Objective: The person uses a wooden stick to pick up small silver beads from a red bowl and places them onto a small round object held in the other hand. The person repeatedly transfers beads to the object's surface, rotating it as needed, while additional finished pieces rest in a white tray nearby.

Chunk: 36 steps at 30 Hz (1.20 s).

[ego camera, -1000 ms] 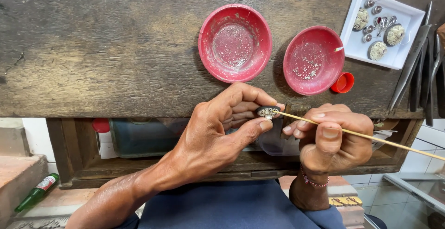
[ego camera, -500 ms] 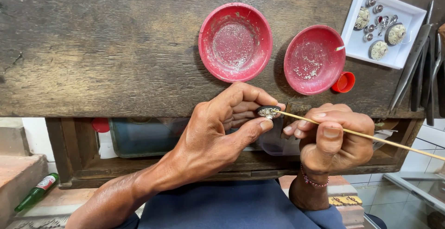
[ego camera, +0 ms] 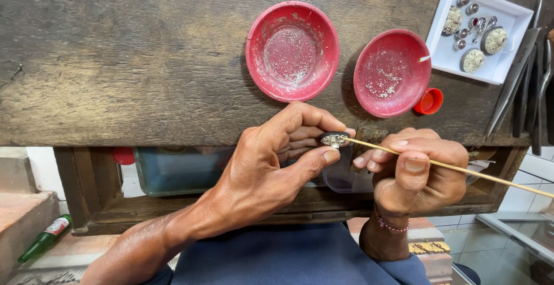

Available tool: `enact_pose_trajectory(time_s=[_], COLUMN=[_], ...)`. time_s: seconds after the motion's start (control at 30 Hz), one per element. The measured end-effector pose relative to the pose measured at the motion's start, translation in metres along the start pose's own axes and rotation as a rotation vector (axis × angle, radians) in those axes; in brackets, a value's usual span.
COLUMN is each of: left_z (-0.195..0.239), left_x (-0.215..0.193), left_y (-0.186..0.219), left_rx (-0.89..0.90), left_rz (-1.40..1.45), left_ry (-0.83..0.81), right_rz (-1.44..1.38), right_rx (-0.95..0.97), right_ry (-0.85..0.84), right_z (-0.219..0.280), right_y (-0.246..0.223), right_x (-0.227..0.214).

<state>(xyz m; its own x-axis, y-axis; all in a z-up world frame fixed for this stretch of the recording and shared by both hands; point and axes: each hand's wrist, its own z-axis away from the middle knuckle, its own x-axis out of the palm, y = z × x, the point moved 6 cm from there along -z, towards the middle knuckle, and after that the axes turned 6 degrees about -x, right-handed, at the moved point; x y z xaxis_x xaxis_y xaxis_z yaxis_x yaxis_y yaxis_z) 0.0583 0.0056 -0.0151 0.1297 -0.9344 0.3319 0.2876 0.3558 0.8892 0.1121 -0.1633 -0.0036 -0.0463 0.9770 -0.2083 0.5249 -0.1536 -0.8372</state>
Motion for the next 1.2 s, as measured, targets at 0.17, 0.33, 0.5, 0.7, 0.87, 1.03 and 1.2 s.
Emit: enact_pose_trajectory(time_s=[0.17, 0.33, 0.5, 0.7, 0.87, 1.03, 1.2], left_z=[0.0002, 0.0003, 0.0002, 0.0003, 0.0005, 0.0003, 0.0007], left_x=[-0.0001, 0.0005, 0.0004, 0.0002, 0.0002, 0.0011, 0.0017], left_y=[0.0002, 0.0013, 0.0006, 0.0011, 0.0010, 0.0010, 0.0009], left_rx=[0.002, -0.007, -0.018, -0.020, -0.021, -0.035, -0.021], left_rz=[0.009, 0.016, 0.022, 0.004, 0.014, 0.025, 0.046], left_ry=[-0.003, -0.009, -0.004, -0.004, -0.006, -0.005, -0.015], right_rz=[0.015, 0.007, 0.022, 0.027, 0.027, 0.018, 0.008], right_rx=[0.001, 0.021, 0.010, 0.013, 0.004, -0.007, -0.018], right_ry=[0.002, 0.018, 0.026, 0.004, 0.000, -0.013, -0.012], right_z=[0.0003, 0.0006, 0.0001, 0.0005, -0.0004, 0.0000, -0.0008], right_y=[-0.0002, -0.0011, -0.0020, -0.0016, -0.0028, -0.0009, -0.0020], right_x=[-0.0006, 0.0001, 0.0009, 0.0003, 0.0008, -0.0011, -0.0005])
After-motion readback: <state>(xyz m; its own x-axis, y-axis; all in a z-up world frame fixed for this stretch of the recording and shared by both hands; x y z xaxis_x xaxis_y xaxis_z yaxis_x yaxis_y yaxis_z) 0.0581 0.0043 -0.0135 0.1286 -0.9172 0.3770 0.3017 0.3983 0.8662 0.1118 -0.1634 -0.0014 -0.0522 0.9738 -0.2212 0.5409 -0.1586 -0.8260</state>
